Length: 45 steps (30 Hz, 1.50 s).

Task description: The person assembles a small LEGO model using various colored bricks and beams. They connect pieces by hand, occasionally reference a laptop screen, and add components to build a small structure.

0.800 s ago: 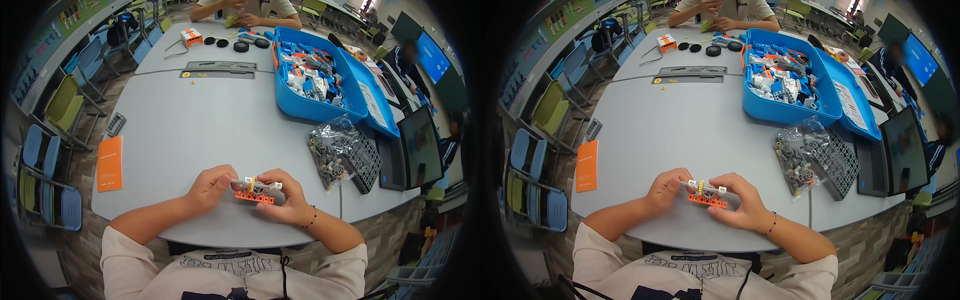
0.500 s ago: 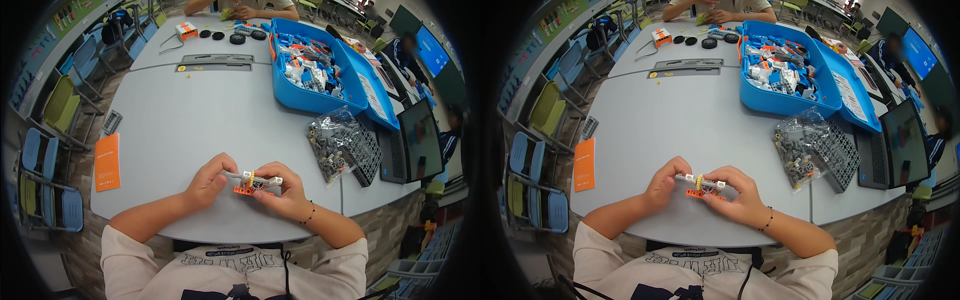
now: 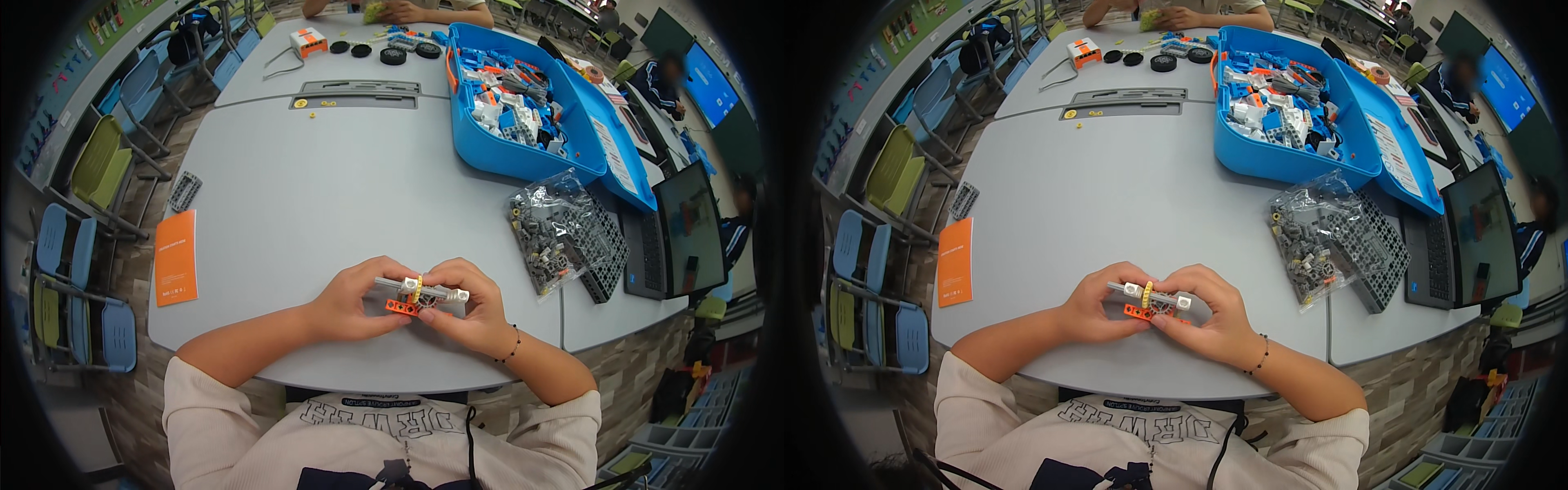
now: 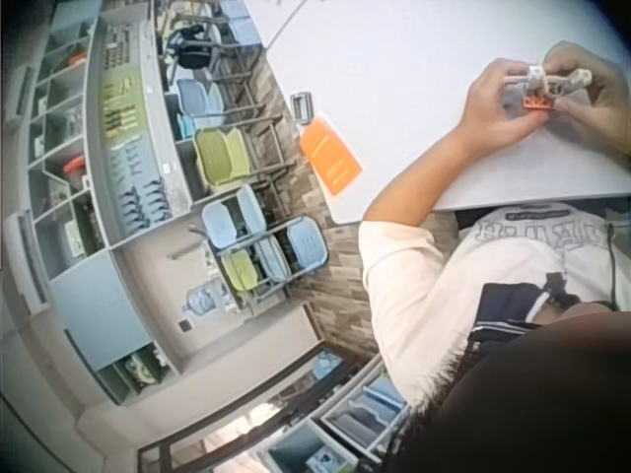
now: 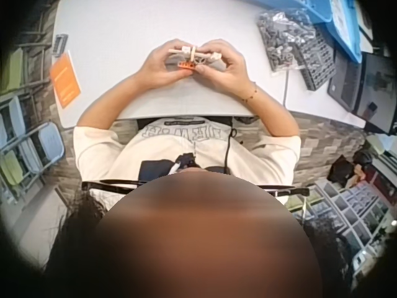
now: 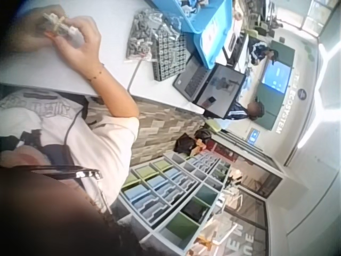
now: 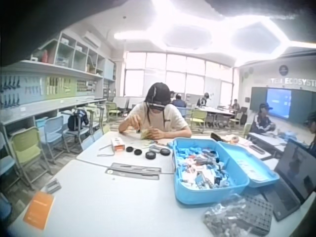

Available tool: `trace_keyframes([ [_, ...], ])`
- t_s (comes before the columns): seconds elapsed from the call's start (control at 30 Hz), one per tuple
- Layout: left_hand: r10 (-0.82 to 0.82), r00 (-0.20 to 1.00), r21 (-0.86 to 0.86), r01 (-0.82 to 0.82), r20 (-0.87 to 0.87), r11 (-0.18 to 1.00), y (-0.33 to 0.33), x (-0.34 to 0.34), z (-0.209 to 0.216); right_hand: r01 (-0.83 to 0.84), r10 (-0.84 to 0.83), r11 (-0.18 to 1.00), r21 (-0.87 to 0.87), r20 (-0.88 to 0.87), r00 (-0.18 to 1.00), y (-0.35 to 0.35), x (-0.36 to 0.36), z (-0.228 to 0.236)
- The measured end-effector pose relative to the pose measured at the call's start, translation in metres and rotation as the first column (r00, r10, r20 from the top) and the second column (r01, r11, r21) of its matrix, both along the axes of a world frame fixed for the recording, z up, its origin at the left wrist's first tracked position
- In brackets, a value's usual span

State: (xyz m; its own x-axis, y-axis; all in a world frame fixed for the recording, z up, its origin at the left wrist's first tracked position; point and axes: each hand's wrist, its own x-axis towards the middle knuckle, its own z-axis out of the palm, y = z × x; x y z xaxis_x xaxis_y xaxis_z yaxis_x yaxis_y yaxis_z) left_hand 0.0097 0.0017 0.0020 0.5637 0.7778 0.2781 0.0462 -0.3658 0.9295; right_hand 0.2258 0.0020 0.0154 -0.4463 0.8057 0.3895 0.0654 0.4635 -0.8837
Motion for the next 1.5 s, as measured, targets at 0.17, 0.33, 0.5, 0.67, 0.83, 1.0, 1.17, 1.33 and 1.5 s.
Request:
trace_keyframes([
  [0.17, 0.008, 1.0, 0.08, -0.008, -0.007, 0.997, -0.002, 0.001, -0.001, 0.019, -0.019, 1.0, -0.002, 0.004, 1.0, -0.001, 0.0, -0.002],
  [0.33, 0.021, 1.0, 0.176, -0.018, -0.014, 0.984, -0.002, 0.002, -0.002, 0.015, -0.017, 1.0, -0.022, -0.05, 0.999, 0.0, -0.001, -0.006],
  [0.5, 0.03, 0.999, 0.219, -0.023, -0.03, 0.975, -0.001, 0.001, -0.004, 0.016, -0.017, 1.0, -0.017, -0.044, 0.999, 0.001, -0.001, -0.007],
  [0.67, 0.048, 0.999, 0.256, -0.04, -0.026, 0.966, -0.001, 0.003, -0.004, 0.012, -0.012, 1.0, -0.008, -0.03, 0.999, 0.001, 0.0, -0.007],
  [0.83, 0.061, 0.997, 0.198, -0.05, -0.052, 0.979, -0.001, 0.002, -0.002, 0.066, -0.067, 0.998, -0.024, -0.046, 0.997, 0.0, -0.003, -0.01],
  [1.0, 0.031, 0.999, 0.165, -0.025, -0.034, 0.986, 0.0, 0.002, -0.004, 0.087, -0.087, 0.996, 0.033, -0.014, 0.996, 0.0, -0.002, -0.01],
  [1.17, -0.014, 0.997, 0.164, 0.027, -0.082, 0.986, 0.001, 0.0, -0.004, 0.09, -0.089, 0.994, 0.062, -0.008, 0.996, -0.001, -0.001, -0.01],
  [1.33, -0.025, 0.995, 0.139, 0.038, -0.095, 0.99, 0.001, 0.0, -0.003, 0.095, -0.094, 0.993, 0.073, -0.01, 0.996, -0.001, 0.0, -0.011],
  [1.5, -0.042, 0.994, 0.127, 0.055, -0.099, 0.99, 0.0, 0.0, -0.002, 0.087, -0.087, 0.995, 0.053, -0.002, 0.996, -0.001, 0.002, -0.011],
])
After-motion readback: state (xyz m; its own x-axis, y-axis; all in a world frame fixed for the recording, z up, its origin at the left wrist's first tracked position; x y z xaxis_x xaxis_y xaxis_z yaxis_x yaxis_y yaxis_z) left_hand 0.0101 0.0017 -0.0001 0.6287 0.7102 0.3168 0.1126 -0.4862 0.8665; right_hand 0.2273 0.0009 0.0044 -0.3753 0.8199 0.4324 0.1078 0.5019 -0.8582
